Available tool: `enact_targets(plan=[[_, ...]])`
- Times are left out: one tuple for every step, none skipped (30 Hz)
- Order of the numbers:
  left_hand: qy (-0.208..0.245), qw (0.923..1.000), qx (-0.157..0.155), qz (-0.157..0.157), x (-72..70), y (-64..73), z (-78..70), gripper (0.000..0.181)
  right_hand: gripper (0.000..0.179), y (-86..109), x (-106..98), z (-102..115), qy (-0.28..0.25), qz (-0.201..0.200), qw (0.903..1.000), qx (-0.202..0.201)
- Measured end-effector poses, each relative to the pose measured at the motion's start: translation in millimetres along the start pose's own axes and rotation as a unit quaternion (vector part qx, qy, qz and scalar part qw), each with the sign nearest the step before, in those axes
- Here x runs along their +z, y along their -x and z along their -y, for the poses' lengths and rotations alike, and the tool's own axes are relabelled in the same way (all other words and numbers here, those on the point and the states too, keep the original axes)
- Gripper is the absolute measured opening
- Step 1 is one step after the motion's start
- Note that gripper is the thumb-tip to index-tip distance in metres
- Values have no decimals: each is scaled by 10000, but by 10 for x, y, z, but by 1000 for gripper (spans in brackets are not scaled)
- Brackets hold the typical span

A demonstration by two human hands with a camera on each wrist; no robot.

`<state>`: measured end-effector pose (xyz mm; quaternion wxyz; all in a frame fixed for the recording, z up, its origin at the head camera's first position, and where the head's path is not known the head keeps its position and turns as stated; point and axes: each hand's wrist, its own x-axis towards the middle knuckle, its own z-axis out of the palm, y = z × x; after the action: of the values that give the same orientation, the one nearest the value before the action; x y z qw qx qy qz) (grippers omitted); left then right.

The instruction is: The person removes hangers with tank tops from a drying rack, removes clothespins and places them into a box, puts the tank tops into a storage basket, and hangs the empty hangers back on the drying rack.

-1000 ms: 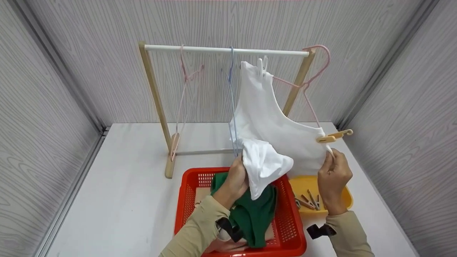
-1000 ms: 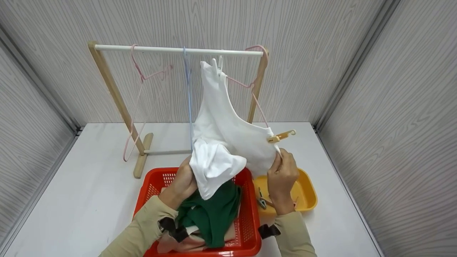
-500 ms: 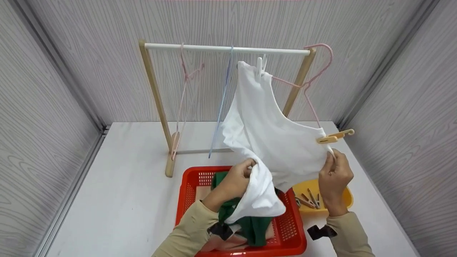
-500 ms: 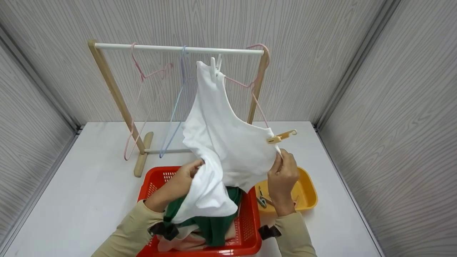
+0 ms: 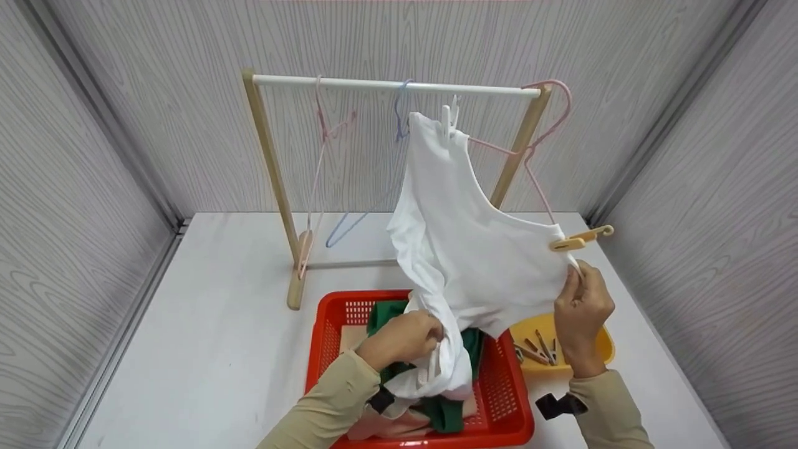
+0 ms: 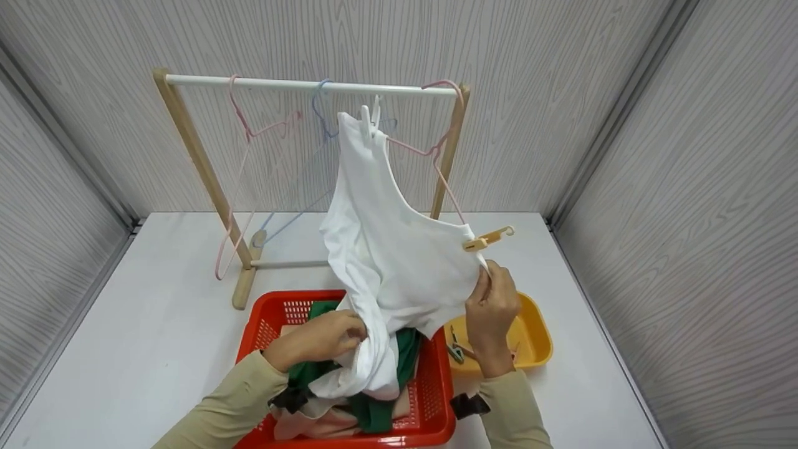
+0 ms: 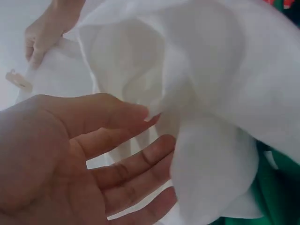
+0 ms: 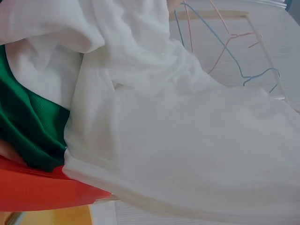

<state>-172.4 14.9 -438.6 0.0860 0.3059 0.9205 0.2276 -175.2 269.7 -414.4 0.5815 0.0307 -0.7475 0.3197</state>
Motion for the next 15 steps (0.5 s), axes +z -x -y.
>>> enact_targets(plan=[[143,9996,-104,-208,-12,-2,-4,13,5,-1,1,1,1,-3,10000,11],[306,9983,-233,-436,-20,-7,-9,15,6,-2,1,1,4,0,10000,19],[434,9961,-332,-699,-20,-15,-13,19,6,-1,1,1,-4,0,10000,30],[555,9931,-448,-930,-14,-25,-17,24,6,0,0,1,-8,0,10000,36],[641,9903,-561,-1097,-2,-36,-19,32,6,2,0,1,-21,-2,10000,44],[692,9884,-678,-1167,11,-45,-20,41,6,5,-1,2,-34,-4,10000,47],[771,9868,-780,-1189,28,-57,-16,50,5,10,-2,2,-42,-1,10000,49],[897,9853,-917,-1130,44,-68,-10,59,5,16,-4,2,-56,8,10000,47],[1005,9841,-1025,-1049,59,-75,-4,66,5,20,-6,3,-83,17,10000,50],[1165,9821,-1157,-927,73,-84,5,71,5,24,-10,5,-103,34,9999,49],[1324,9798,-1270,-792,88,-91,19,73,5,27,-14,6,-127,50,9999,57],[1483,9770,-1379,-669,101,-96,34,72,5,28,-19,8,-159,61,9998,66],[1622,9741,-1471,-563,113,-101,51,71,5,29,-24,10,-187,79,9998,76],[1721,9718,-1551,-448,122,-102,66,72,5,29,-30,11,-213,102,9997,88],[1768,9708,-1574,-379,133,-103,84,71,5,29,-36,11,-236,115,9996,99]])
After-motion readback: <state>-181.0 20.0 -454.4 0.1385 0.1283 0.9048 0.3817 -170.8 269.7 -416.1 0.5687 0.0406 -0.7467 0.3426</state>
